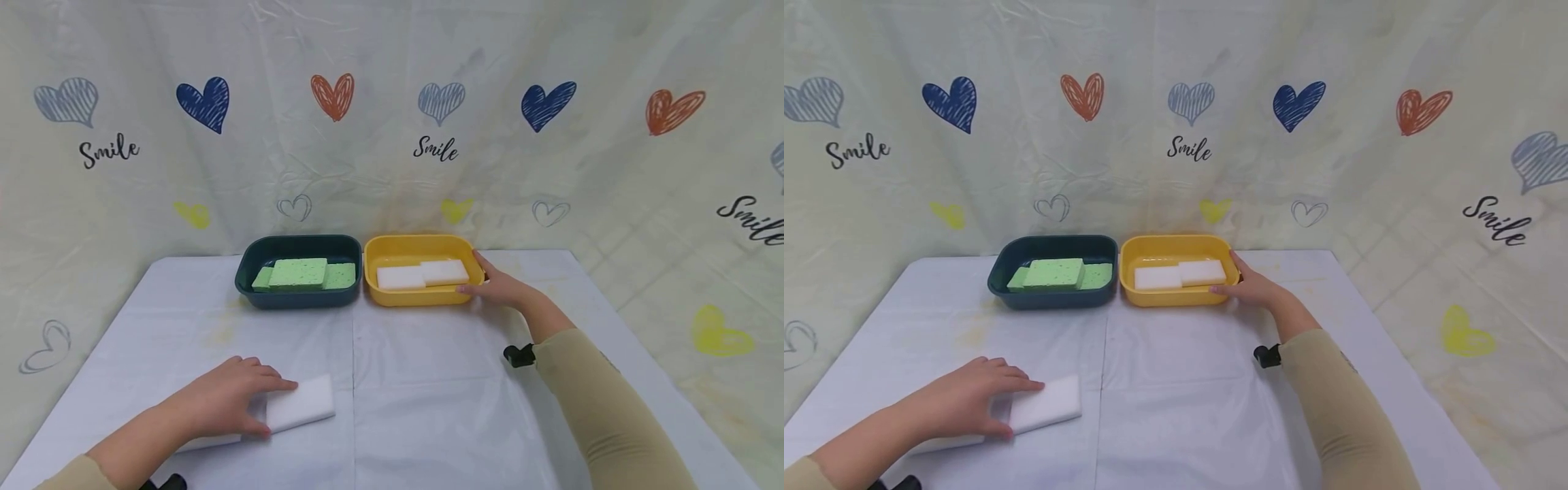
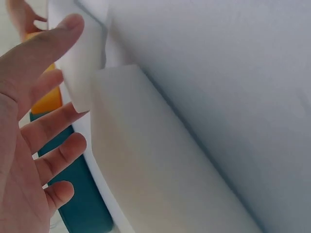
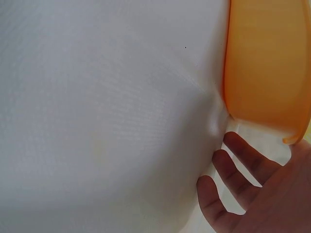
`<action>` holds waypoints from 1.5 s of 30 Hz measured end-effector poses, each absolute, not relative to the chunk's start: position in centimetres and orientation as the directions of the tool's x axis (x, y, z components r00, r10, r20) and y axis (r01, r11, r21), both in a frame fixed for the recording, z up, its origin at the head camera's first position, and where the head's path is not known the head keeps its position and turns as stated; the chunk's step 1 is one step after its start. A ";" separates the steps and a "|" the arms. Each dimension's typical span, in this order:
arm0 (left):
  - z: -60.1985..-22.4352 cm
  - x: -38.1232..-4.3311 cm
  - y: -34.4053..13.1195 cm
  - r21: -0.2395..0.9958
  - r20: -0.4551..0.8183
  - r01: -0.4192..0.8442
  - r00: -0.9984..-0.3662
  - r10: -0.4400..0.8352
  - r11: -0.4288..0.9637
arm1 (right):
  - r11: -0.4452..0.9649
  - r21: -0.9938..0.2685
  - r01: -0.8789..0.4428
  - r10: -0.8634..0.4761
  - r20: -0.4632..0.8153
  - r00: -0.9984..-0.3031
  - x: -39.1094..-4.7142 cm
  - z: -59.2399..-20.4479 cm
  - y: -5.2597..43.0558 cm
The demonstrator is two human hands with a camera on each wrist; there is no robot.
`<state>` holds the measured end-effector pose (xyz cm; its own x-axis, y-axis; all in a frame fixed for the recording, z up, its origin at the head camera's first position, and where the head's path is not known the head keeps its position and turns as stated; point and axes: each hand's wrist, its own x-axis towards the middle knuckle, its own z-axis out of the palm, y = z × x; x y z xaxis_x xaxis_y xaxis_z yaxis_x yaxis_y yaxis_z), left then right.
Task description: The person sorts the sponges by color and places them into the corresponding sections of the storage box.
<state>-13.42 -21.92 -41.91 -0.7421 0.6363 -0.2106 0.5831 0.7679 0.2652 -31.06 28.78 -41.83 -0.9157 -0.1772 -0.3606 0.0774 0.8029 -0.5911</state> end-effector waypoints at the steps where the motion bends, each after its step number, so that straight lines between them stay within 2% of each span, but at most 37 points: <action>1: -41.9 -13.4 -21.9 0.257 -0.206 0.589 -0.742 0.638 0.767 | 0.802 -0.592 0.076 -0.178 -0.359 -0.916 -31.1 -41.8 28.7; 12: -41.5 -13.3 -22.0 0.258 -0.195 0.579 -0.753 0.628 0.774 | 0.804 -0.589 0.083 -0.170 -0.361 -0.917 -30.8 -41.5 28.5; 22: -40.2 -14.8 -21.6 0.239 -0.076 0.611 -0.763 0.642 0.755 | 0.801 -0.591 0.097 -0.158 -0.365 -0.918 -31.1 -41.8 28.7; 30: -38.4 -17.6 -19.7 0.272 -0.012 0.608 -0.773 0.635 0.746 | 0.799 -0.593 0.102 -0.155 -0.367 -0.917 -31.3 -42.1 28.9; 41: -37.0 -23.1 -13.9 0.354 -0.056 0.566 -0.782 0.620 0.745 | 0.788 -0.607 0.107 -0.163 -0.373 -0.914 -31.2 -42.0 28.9; 45: -36.5 -25.0 -11.6 0.383 -0.078 0.521 -0.805 0.588 0.763 | 0.790 -0.604 0.106 -0.160 -0.369 -0.915 -31.1 -41.9 28.8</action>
